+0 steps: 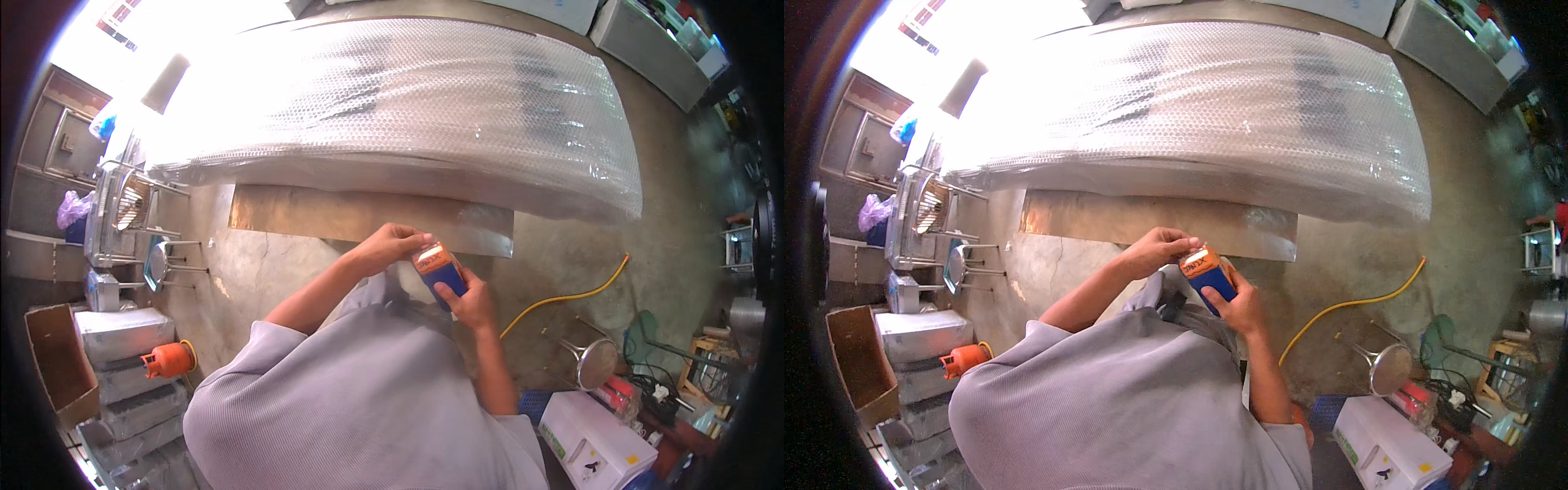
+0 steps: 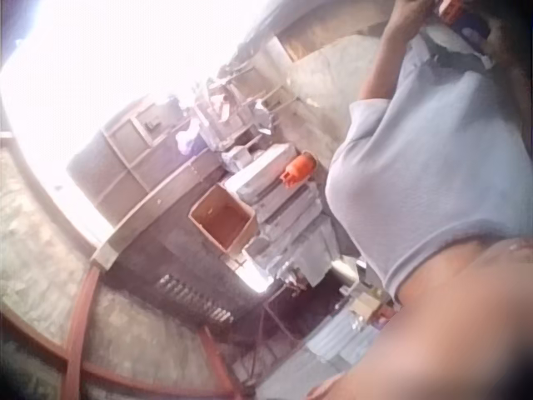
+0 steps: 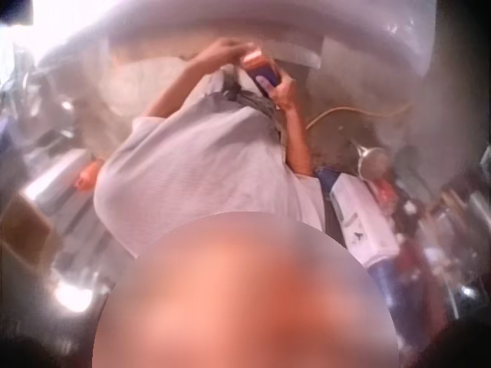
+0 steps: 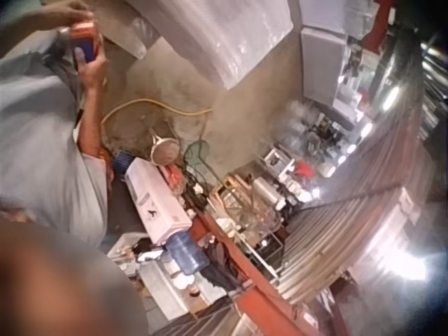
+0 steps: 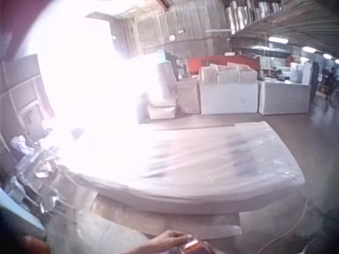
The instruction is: The person wraps a large piece of furniture with bubble wrap and secures it with packing tape. They smooth the wrap, apply tape to the edges, and rotate the item to cover all sides.
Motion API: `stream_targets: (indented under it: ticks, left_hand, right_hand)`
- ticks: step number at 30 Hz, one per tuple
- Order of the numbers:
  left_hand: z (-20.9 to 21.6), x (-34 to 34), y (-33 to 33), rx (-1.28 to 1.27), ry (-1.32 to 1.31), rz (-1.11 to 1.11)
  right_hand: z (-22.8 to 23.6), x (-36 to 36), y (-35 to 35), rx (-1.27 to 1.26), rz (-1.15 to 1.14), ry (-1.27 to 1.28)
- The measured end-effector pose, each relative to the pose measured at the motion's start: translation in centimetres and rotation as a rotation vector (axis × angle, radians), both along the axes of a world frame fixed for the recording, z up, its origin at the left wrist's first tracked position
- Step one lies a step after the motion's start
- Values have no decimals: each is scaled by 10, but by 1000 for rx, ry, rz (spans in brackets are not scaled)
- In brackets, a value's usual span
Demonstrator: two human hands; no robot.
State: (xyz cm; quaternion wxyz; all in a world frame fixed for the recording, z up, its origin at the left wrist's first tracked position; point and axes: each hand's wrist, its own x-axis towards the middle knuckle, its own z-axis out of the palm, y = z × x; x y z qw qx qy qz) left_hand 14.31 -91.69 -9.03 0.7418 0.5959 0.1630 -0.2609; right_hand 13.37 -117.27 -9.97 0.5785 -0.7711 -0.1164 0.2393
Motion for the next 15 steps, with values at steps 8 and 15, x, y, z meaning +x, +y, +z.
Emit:
stream_targets:
  ticks: [8,15]
  left_hand:
    - [53,54,112,680,-570,-160]
    - [76,215,185,1247,-1222,-108]
  right_hand:
    - [11,-37,150,-42,-313,-121]
    - [37,15,239,-39,-638,-269]
